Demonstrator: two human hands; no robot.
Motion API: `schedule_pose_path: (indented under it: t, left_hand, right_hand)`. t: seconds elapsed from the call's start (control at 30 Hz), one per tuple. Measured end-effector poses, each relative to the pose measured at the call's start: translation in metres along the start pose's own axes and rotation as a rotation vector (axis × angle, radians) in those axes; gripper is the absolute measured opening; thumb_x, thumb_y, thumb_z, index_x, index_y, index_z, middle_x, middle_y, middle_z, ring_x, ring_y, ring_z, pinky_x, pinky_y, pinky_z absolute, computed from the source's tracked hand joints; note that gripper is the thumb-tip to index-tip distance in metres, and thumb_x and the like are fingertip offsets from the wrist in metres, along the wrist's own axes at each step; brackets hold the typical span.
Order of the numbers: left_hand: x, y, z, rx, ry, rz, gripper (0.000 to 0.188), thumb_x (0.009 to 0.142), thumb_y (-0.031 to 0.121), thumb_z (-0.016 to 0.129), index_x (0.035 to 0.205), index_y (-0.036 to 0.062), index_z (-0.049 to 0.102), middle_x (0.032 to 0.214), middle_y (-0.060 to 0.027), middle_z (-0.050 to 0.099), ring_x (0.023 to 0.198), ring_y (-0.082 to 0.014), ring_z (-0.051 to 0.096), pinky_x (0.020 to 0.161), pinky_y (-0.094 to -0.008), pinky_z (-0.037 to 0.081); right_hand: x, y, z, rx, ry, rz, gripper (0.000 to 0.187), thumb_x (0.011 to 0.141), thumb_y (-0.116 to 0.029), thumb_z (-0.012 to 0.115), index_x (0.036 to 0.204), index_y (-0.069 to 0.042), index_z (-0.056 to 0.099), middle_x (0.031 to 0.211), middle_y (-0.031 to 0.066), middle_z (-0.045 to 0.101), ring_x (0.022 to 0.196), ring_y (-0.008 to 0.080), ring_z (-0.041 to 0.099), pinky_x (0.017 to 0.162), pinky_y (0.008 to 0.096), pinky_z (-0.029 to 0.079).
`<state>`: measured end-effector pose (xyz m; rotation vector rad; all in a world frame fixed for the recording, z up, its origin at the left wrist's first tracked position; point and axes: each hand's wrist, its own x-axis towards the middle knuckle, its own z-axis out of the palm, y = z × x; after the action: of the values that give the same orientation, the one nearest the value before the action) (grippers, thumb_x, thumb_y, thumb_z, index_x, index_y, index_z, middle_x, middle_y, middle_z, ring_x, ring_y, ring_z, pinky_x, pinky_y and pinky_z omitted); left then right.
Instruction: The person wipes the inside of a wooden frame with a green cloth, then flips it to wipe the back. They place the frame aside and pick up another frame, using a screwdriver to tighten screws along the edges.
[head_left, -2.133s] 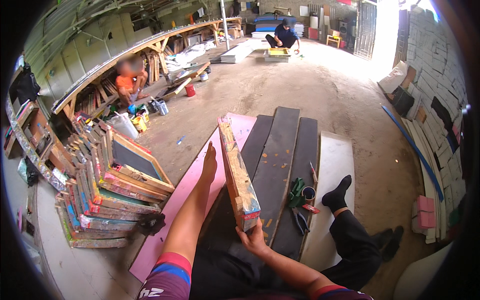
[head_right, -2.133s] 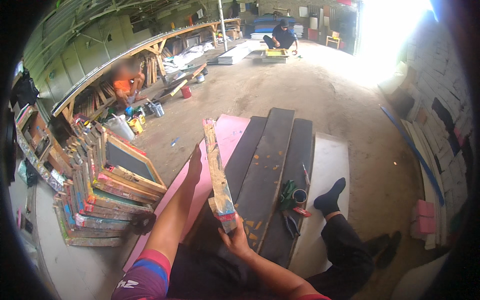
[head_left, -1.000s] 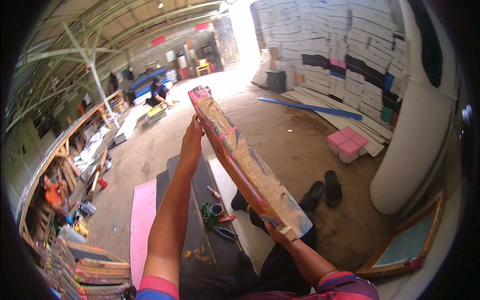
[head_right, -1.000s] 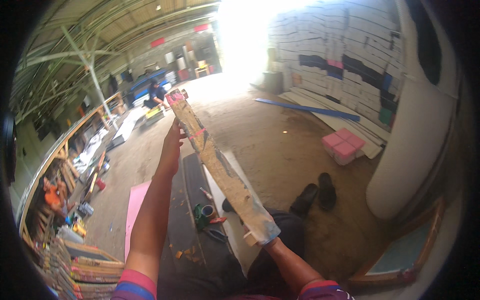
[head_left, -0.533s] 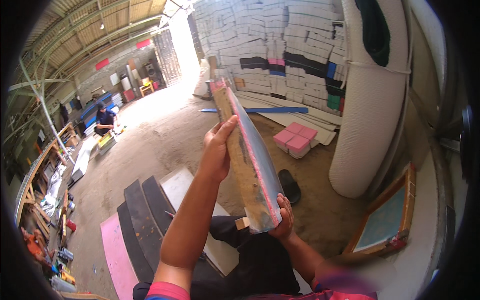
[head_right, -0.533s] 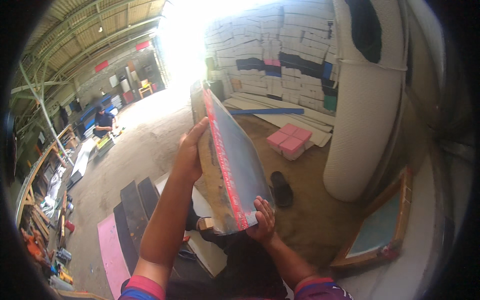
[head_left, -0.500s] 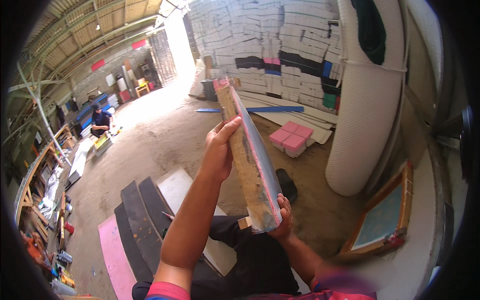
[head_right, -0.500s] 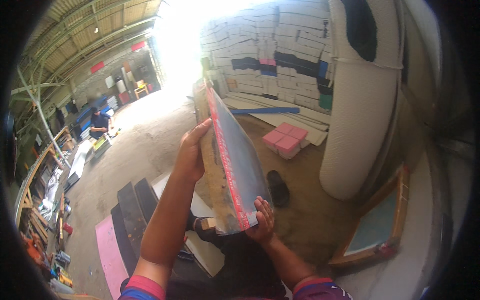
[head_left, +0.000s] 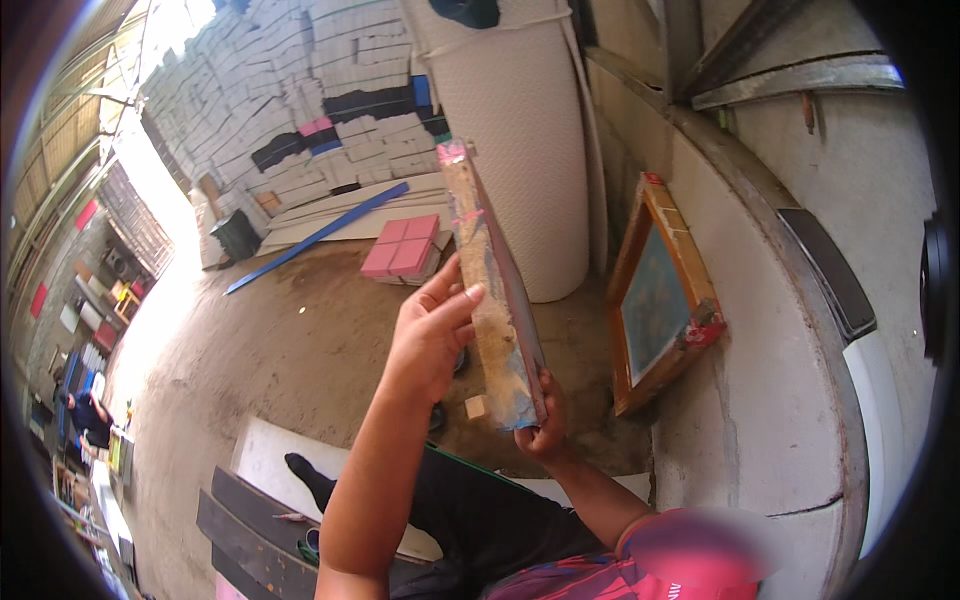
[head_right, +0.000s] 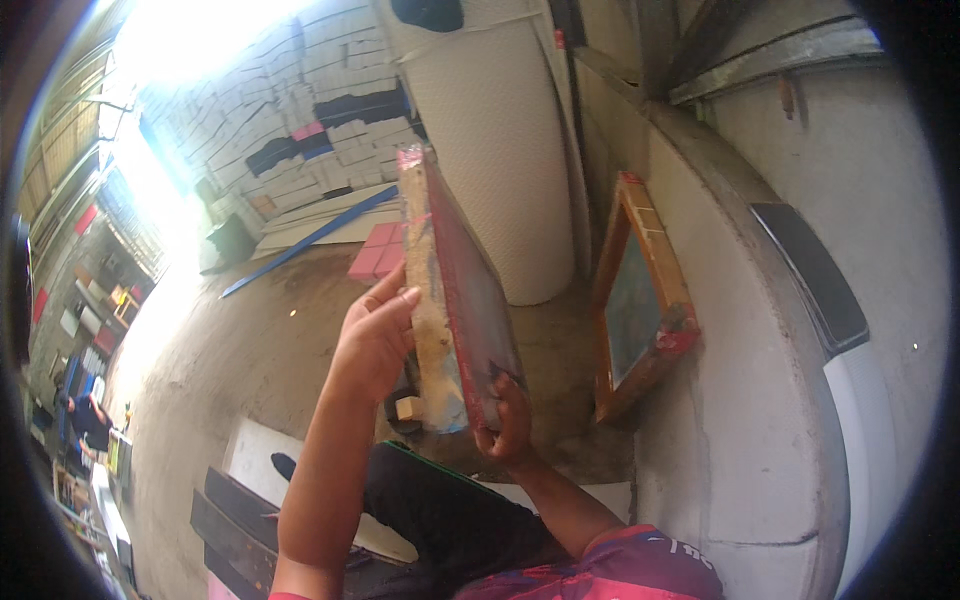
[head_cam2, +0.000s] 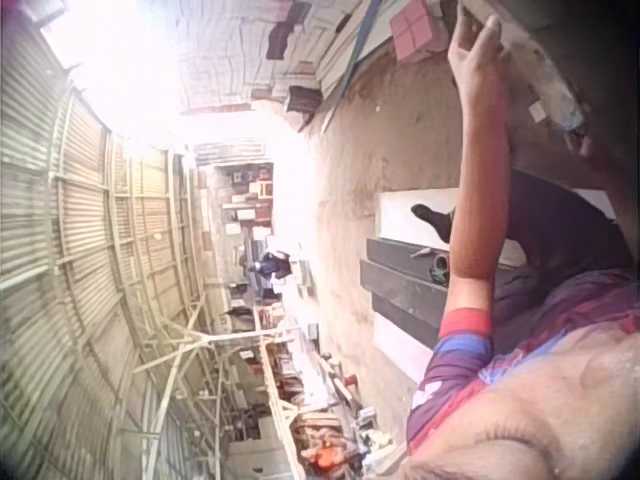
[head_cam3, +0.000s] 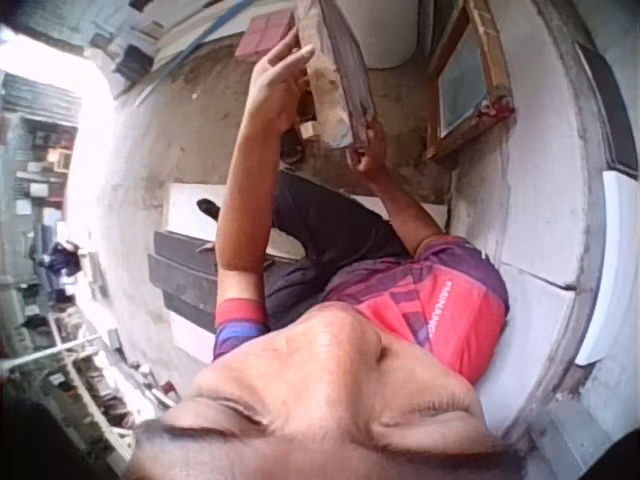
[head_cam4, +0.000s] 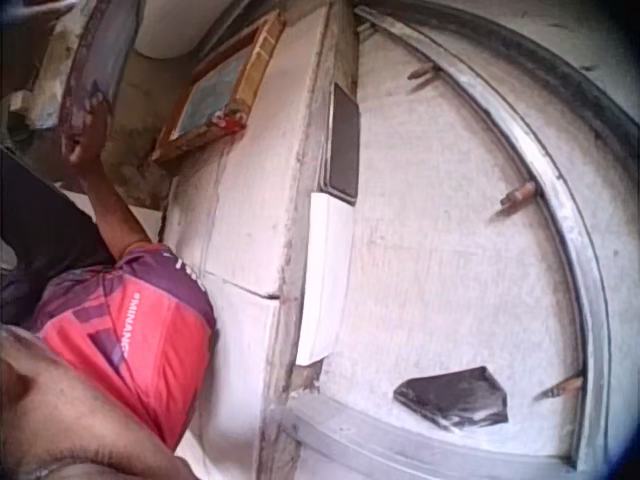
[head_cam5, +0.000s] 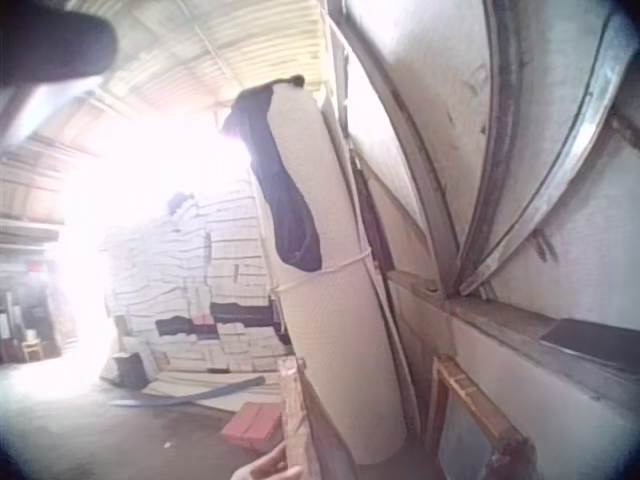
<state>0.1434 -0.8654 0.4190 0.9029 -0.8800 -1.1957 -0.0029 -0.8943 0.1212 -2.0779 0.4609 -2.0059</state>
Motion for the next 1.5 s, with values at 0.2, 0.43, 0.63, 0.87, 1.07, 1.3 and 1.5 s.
schedule_pose_path:
  t: [0.2,0.43,0.63,0.87,1.07,1.3,1.5]
  left_hand:
    - [0.024,-0.061,0.022,0.051,-0.187,-0.116,0.083,0.098,0.003,0.078,0.170,-0.0049,0.036,0.163,-0.0137,0.053,0.131,-0.0183,0.066,0.112,-0.0352,0.051]
    - [0.054,-0.098,0.049,0.111,-0.256,-0.187,0.090,0.097,0.003,0.079,0.171,-0.0059,0.030,0.171,-0.0147,0.046,0.136,-0.0195,0.063,0.115,-0.0334,0.049]
    - [0.073,-0.124,0.067,0.173,-0.322,-0.226,0.095,0.097,0.002,0.078,0.173,-0.0049,0.023,0.175,-0.0146,0.041,0.140,-0.0217,0.061,0.118,-0.0369,0.047]
    - [0.086,-0.153,0.081,0.282,-0.275,-0.248,0.075,0.106,0.010,0.071,0.171,-0.0020,0.035,0.153,-0.0097,0.064,0.130,-0.0137,0.063,0.112,-0.0305,0.049]
    - [0.093,-0.166,0.085,0.141,-0.258,-0.236,0.062,0.113,0.023,0.065,0.167,0.0002,0.045,0.146,-0.0082,0.069,0.130,-0.0157,0.065,0.112,-0.0343,0.050]
    - [0.061,-0.139,0.098,0.682,-0.202,0.080,0.048,0.109,0.017,0.071,0.151,-0.0025,0.062,0.115,-0.0133,0.081,0.103,-0.0144,0.074,0.093,-0.0328,0.058]
    - [0.054,-0.148,0.096,0.718,-0.194,0.113,0.041,0.105,0.017,0.074,0.143,0.0023,0.070,0.104,-0.0199,0.080,0.094,-0.0197,0.075,0.083,-0.0345,0.059]
  right_hand:
    - [-0.034,0.030,-0.022,-0.009,0.000,0.331,0.077,0.103,-0.021,0.072,0.162,0.008,0.033,0.155,0.0317,0.049,0.143,0.0466,0.054,0.122,0.0513,0.042]
    - [-0.062,0.072,-0.033,0.011,0.092,0.479,0.074,0.103,-0.018,0.073,0.161,0.010,0.034,0.145,0.0298,0.054,0.134,0.0442,0.058,0.117,0.0504,0.044]
    - [-0.069,0.089,-0.053,-0.238,0.122,0.386,0.069,0.103,-0.018,0.074,0.154,0.011,0.038,0.139,0.0271,0.054,0.127,0.0400,0.060,0.112,0.0467,0.046]
    - [-0.066,0.100,-0.071,-0.364,0.146,0.402,0.068,0.102,-0.018,0.075,0.152,0.011,0.039,0.140,0.0296,0.055,0.127,0.0436,0.060,0.111,0.0475,0.047]
    - [-0.050,0.120,-0.078,-0.406,0.148,0.455,0.074,0.103,-0.020,0.075,0.157,0.012,0.036,0.146,0.0319,0.053,0.132,0.0456,0.060,0.113,0.0507,0.046]
    - [-0.018,0.106,-0.102,-0.115,0.047,0.499,0.077,0.104,-0.020,0.070,0.161,0.011,0.029,0.152,0.0324,0.048,0.142,0.0448,0.053,0.120,0.0527,0.040]
    - [-0.057,0.103,-0.096,-0.333,0.042,0.546,0.079,0.107,-0.025,0.068,0.163,0.009,0.025,0.155,0.0311,0.045,0.145,0.0433,0.049,0.122,0.0528,0.038]
